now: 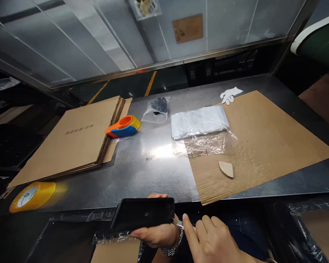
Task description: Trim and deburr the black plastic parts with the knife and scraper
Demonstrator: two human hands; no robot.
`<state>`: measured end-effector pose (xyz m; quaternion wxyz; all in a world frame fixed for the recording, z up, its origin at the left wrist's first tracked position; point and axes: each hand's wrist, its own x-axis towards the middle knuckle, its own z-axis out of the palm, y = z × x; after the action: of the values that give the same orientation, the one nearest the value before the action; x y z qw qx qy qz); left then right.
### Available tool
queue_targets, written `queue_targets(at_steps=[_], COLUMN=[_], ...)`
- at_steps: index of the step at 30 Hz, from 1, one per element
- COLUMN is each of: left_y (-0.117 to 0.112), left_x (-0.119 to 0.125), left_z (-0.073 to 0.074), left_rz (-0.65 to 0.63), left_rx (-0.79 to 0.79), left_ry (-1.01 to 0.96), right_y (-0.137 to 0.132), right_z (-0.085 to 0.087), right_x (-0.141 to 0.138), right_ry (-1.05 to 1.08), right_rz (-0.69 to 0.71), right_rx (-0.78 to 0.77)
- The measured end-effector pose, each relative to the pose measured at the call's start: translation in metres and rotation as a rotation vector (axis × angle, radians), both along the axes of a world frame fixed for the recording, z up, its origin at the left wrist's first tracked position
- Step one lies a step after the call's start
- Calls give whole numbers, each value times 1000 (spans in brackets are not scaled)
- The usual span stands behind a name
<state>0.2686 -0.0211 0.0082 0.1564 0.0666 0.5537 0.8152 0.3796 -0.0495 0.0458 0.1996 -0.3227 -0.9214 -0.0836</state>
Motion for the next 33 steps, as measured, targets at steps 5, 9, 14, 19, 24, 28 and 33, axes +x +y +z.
queue_targets(at_steps=[5,9,14,19,24,28,33], left_y=[-2,-7,-11,-13,-14,-14,-15], left_x=[-9,-15,-20,-22,-18,-17,-16], left_z=[-1,3,9,11,12,11,10], left_rz=[-102,-230,-487,-736,-767,-750,-712], left_rx=[3,54,88,101,105,103,103], left_ry=[-195,-349,-541,-691,-631,-609,-568], right_y=[8,12,16,16,12,9,6], right_z=[2,-5,-6,5,15,14,7], right_x=[10,20,29,32,31,30,30], right_ry=[-33,26,103,171,126,90,61], right_rz=[-59,-108,-75,-98,-72,-67,-72], right_rx=[-20,-121,-463,-605,-556,-459,-401])
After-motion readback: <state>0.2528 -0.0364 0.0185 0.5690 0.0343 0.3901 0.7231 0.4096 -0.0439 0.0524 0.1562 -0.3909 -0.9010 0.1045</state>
